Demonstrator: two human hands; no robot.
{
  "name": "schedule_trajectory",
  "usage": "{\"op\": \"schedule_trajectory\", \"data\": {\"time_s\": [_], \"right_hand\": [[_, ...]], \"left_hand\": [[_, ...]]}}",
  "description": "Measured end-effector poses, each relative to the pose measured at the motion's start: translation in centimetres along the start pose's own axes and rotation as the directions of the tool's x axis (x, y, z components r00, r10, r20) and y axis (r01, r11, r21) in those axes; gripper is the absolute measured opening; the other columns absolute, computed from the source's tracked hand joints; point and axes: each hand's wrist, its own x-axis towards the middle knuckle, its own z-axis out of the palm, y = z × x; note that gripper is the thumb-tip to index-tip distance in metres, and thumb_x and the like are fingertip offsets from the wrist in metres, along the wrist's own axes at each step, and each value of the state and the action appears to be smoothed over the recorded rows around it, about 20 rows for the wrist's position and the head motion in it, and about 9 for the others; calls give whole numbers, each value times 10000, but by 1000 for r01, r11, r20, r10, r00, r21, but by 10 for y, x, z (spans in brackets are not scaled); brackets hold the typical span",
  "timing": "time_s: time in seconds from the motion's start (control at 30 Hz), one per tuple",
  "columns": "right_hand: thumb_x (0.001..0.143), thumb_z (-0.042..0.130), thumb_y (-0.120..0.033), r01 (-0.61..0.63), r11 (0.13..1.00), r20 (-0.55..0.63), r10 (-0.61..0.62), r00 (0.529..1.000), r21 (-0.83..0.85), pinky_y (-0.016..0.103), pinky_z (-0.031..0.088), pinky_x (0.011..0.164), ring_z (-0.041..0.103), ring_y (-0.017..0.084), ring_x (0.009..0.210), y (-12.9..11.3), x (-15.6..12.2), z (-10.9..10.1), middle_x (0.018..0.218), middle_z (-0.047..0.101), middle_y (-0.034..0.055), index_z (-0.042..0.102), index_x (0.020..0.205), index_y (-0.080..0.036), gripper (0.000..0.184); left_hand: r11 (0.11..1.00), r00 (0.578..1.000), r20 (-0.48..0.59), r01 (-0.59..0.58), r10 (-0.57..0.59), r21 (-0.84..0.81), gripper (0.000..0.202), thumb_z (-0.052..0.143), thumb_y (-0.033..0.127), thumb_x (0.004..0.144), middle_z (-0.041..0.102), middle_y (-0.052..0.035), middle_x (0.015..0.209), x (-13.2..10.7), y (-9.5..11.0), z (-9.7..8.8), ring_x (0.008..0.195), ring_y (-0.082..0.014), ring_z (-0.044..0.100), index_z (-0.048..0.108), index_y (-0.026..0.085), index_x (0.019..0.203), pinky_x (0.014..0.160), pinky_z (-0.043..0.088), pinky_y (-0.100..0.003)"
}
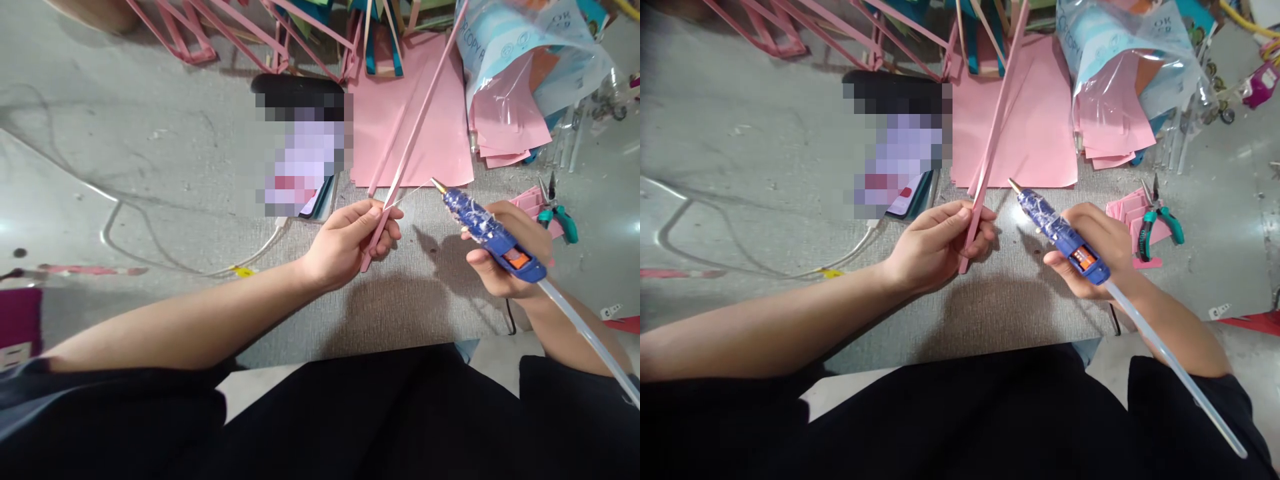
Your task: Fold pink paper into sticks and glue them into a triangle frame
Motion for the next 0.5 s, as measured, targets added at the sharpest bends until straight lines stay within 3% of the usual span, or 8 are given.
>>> {"op": "schedule_trajectory", "data": {"time_s": [0.13, 0.27, 0.37, 0.5], "right_hand": [[1057, 687, -428, -48, 998, -49, 50, 998, 39, 437, 574, 699, 718, 252, 793, 12, 3, -6, 886, 728, 56, 700, 967, -274, 180], [1034, 719, -376, -128, 991, -20, 129, 991, 38, 444, 549, 725, 711, 267, 816, 23, 5, -17, 885, 705, 46, 689, 941, -285, 133], [1028, 722, -380, -183, 980, 66, 189, 980, -80, 401, 493, 694, 676, 242, 784, 29, 8, -27, 847, 682, 36, 641, 907, -270, 182], [994, 698, -384, -198, 954, 253, 254, 933, -227, 361, 366, 623, 503, 178, 626, 35, 13, -35, 704, 526, -15, 438, 766, -268, 365]], "left_hand": [[1000, 1000, -18, -22, 23, 19, 239, 833, 367, 948, 707, -14, 754, 0, -3, 0, 495, -56, 480, 789, 135, 987, 479, 414, -221], [999, 999, -35, -25, 26, 46, 197, 833, 326, 937, 691, -3, 725, -1, -4, 0, 478, -47, 464, 793, 137, 975, 462, 405, -213], [997, 998, -54, -27, 32, 78, 137, 829, 257, 909, 695, -2, 719, -2, -4, 3, 472, -43, 472, 808, 136, 969, 444, 390, -201], [985, 994, -101, -31, 49, 168, 123, 805, 172, 851, 730, -22, 732, -4, -2, 6, 500, -53, 522, 830, 134, 966, 449, 419, -196]]}}
